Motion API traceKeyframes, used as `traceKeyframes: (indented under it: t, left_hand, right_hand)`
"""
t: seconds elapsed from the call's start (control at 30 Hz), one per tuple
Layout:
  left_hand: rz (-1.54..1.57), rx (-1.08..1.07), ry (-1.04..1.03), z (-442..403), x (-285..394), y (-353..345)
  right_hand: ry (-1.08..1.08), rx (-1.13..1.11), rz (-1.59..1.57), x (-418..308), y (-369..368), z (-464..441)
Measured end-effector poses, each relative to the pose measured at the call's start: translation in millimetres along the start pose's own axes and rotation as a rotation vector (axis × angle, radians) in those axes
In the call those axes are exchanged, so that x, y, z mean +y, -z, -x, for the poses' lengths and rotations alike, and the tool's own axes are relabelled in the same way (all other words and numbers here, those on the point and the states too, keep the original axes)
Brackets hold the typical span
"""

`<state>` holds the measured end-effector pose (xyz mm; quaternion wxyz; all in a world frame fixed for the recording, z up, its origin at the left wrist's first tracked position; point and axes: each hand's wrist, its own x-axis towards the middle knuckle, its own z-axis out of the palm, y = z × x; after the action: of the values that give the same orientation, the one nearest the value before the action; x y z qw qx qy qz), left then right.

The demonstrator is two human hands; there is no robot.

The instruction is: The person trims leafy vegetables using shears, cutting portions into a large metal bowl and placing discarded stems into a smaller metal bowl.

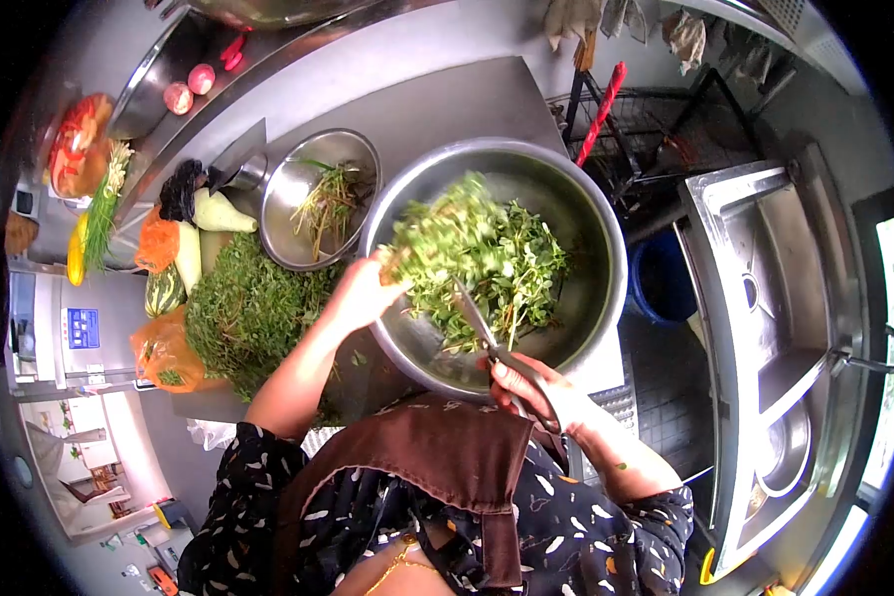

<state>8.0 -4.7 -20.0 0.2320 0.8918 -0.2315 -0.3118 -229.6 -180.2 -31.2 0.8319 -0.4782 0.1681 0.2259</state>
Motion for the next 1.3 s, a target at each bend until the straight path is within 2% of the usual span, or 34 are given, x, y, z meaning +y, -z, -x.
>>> traceKeyframes:
  t: [0.03, 0.07, 0.13, 0.23, 0.33, 0.6, 0.9, 0.97, 1.0, 1.07, 1.1, 1.2, 1.3]
  left_hand:
    - [0.361, 0.035, -0.103, -5, -12, -2]
    - [0.493, -0.041, -0.04, -3, -12, 4]
    - [0.732, -0.044, -0.02, 2, -6, 8]
    - [0.895, -0.077, -0.088, 5, -13, 2]
    - [0.856, -0.077, -0.045, 8, -11, -2]
    - [0.831, -0.019, -0.085, 17, 0, -7]
    - [0.776, -0.099, -0.124, 19, 1, -8]
    - [0.692, 0.017, -0.142, 7, -12, -17]
    - [0.691, 0.017, -0.143, 2, -18, -18]
    - [0.765, 0.009, -0.015, -5, -30, -19]
    - [0.89, -0.027, -0.01, -5, -28, -21]
    - [1.004, -0.045, 0.062, -2, -25, -20]
    - [1.108, -0.141, 0.039, -8, -35, -21]
  right_hand:
    - [-0.026, 0.008, 0.042, 0, -2, 1]
    - [-0.051, 0.018, 0.084, 0, -5, 1]
    - [-0.062, 0.017, 0.107, -4, -9, -3]
    - [-0.009, -0.003, 0.032, -4, -16, -12]
    - [0.037, 0.001, 0.014, -5, -20, -14]
    - [0.024, 0.038, -0.017, -6, -24, -19]
    - [0.02, 0.07, -0.04, 5, -16, -20]
    - [-0.007, 0.085, -0.028, 13, -12, -18]
    - [-0.003, 0.077, -0.149, 18, -12, -17]
    - [-0.001, 0.072, -0.269, 21, -12, -14]
    - [0.012, 0.064, -0.221, 18, -13, -10]
    - [0.035, 0.084, -0.18, 15, -15, -12]
    - [0.013, 0.09, -0.197, 12, -14, -15]
